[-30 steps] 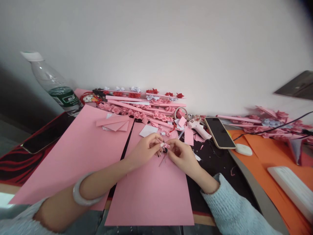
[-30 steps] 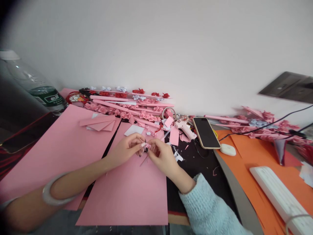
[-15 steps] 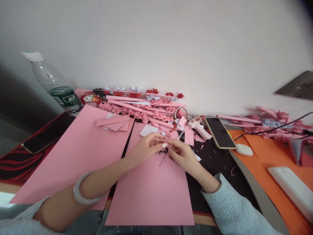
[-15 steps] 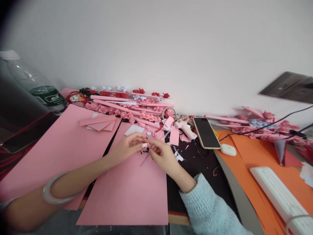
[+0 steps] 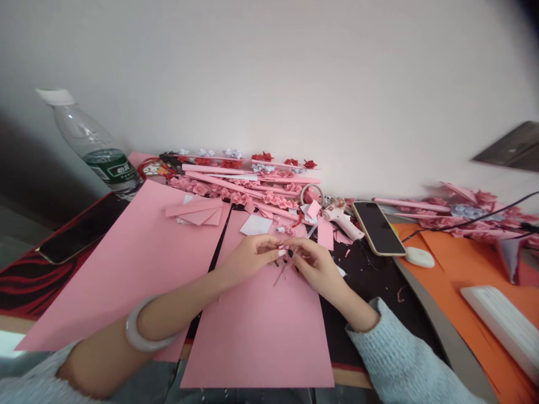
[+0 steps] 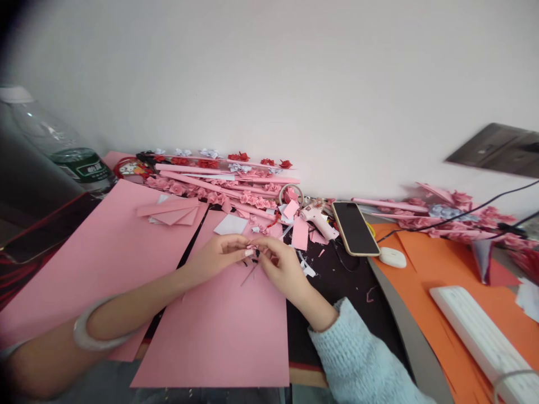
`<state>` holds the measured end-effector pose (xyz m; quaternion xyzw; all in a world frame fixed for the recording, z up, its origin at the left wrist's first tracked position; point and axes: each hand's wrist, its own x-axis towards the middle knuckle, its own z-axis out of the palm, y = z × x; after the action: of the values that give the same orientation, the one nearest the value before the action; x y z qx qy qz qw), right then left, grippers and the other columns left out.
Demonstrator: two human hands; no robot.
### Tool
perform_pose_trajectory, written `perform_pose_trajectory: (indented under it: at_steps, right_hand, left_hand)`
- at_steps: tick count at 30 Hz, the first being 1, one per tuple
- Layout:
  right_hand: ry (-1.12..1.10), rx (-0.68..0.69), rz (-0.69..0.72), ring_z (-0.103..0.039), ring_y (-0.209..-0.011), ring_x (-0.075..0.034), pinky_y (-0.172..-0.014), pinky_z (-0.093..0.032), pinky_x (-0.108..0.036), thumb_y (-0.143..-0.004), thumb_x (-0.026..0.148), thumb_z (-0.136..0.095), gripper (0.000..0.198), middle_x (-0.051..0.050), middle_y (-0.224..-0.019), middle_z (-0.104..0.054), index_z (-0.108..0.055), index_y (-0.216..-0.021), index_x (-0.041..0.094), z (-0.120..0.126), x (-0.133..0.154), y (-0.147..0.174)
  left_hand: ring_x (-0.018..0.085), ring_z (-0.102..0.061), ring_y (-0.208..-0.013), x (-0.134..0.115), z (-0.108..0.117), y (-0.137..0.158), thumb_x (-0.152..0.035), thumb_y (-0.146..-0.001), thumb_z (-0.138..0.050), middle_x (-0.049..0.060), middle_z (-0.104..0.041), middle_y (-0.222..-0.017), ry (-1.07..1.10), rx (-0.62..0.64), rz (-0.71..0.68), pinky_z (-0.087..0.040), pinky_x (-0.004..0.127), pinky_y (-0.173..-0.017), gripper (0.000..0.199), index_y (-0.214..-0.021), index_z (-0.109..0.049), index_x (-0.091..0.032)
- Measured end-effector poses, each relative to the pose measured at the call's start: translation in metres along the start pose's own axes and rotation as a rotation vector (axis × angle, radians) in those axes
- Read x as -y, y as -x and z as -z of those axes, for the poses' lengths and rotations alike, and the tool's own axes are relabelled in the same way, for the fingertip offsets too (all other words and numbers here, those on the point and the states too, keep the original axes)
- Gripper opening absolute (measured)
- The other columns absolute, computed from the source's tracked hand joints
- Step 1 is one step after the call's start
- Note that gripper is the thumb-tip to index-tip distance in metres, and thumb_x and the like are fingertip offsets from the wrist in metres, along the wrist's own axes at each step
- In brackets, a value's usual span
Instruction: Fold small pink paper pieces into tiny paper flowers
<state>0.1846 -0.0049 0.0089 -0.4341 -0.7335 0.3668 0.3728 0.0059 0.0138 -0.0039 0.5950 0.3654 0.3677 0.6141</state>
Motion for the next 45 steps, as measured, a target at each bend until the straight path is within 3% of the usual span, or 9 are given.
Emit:
perform_pose_trajectory:
  at_steps: [5,11,22,30,33,45]
  right_hand:
    - [-0.094,-0.055,-0.075,-0.047,-0.054,-0.009,-0.048,-0.039,-0.021,-0.085,0.014,-0.04,0.031,-0.002,-0.082,-0.056,-0.049,-0.114,0.02,0.0,-0.002,0.001]
    - [-0.081,-0.112,-0.065,-0.051,-0.063,-0.011,-0.052,-0.041,-0.021,-0.084,0.023,-0.049,0.01,-0.003,-0.082,-0.056,-0.052,-0.093,0.019,-0.001,-0.003,0.001]
    - [-0.051,-0.136,-0.116,-0.047,-0.055,-0.01,-0.05,-0.039,-0.022,-0.081,0.022,-0.055,0.011,0.002,-0.065,-0.053,-0.051,-0.072,0.018,-0.003,-0.007,0.001]
    - [-0.027,-0.039,-0.08,-0.045,-0.052,-0.01,-0.05,-0.037,-0.022,-0.088,0.028,-0.046,0.02,0.002,-0.058,-0.049,-0.052,-0.072,0.017,-0.003,0.003,0.003]
    - [-0.037,-0.045,-0.077,-0.041,-0.049,-0.01,-0.047,-0.034,-0.021,-0.091,0.032,-0.041,0.023,0.003,-0.055,-0.045,-0.053,-0.076,0.017,-0.002,0.003,0.003]
    - [0.029,-0.089,-0.046,-0.045,-0.056,-0.011,-0.052,-0.037,-0.022,-0.088,0.025,-0.044,0.016,0.0,-0.067,-0.051,-0.053,-0.078,0.017,-0.001,0.003,0.003]
  left_hand:
    - [0.019,-0.064,-0.084,-0.004,0.001,0.0,-0.031,-0.078,-0.06,0.009,-0.068,-0.091,0.068,0.034,0.055,-0.049,0.032,-0.079,0.024,-0.094,-0.062,-0.013]
    - [0.02,-0.066,-0.085,-0.007,0.002,0.001,-0.034,-0.079,-0.061,0.009,-0.068,-0.095,0.224,0.039,0.133,-0.048,0.035,-0.083,0.027,-0.096,-0.059,-0.014]
    - [0.02,-0.066,-0.086,-0.015,-0.003,0.004,-0.031,-0.075,-0.065,0.01,-0.068,-0.093,0.277,0.114,0.281,-0.048,0.036,-0.084,0.031,-0.099,-0.059,-0.013]
    - [0.016,-0.064,-0.07,-0.003,-0.003,0.002,-0.024,-0.067,-0.072,0.003,-0.067,-0.073,0.211,0.14,0.184,-0.05,0.031,-0.068,0.027,-0.088,-0.058,-0.014]
    - [0.015,-0.064,-0.07,-0.001,-0.003,0.001,-0.023,-0.066,-0.072,0.002,-0.066,-0.074,0.21,0.12,0.167,-0.05,0.031,-0.07,0.024,-0.084,-0.06,-0.014]
    - [0.015,-0.063,-0.077,0.001,-0.002,0.001,-0.018,-0.064,-0.073,0.004,-0.066,-0.079,0.161,0.069,0.145,-0.049,0.03,-0.076,0.019,-0.08,-0.063,-0.013]
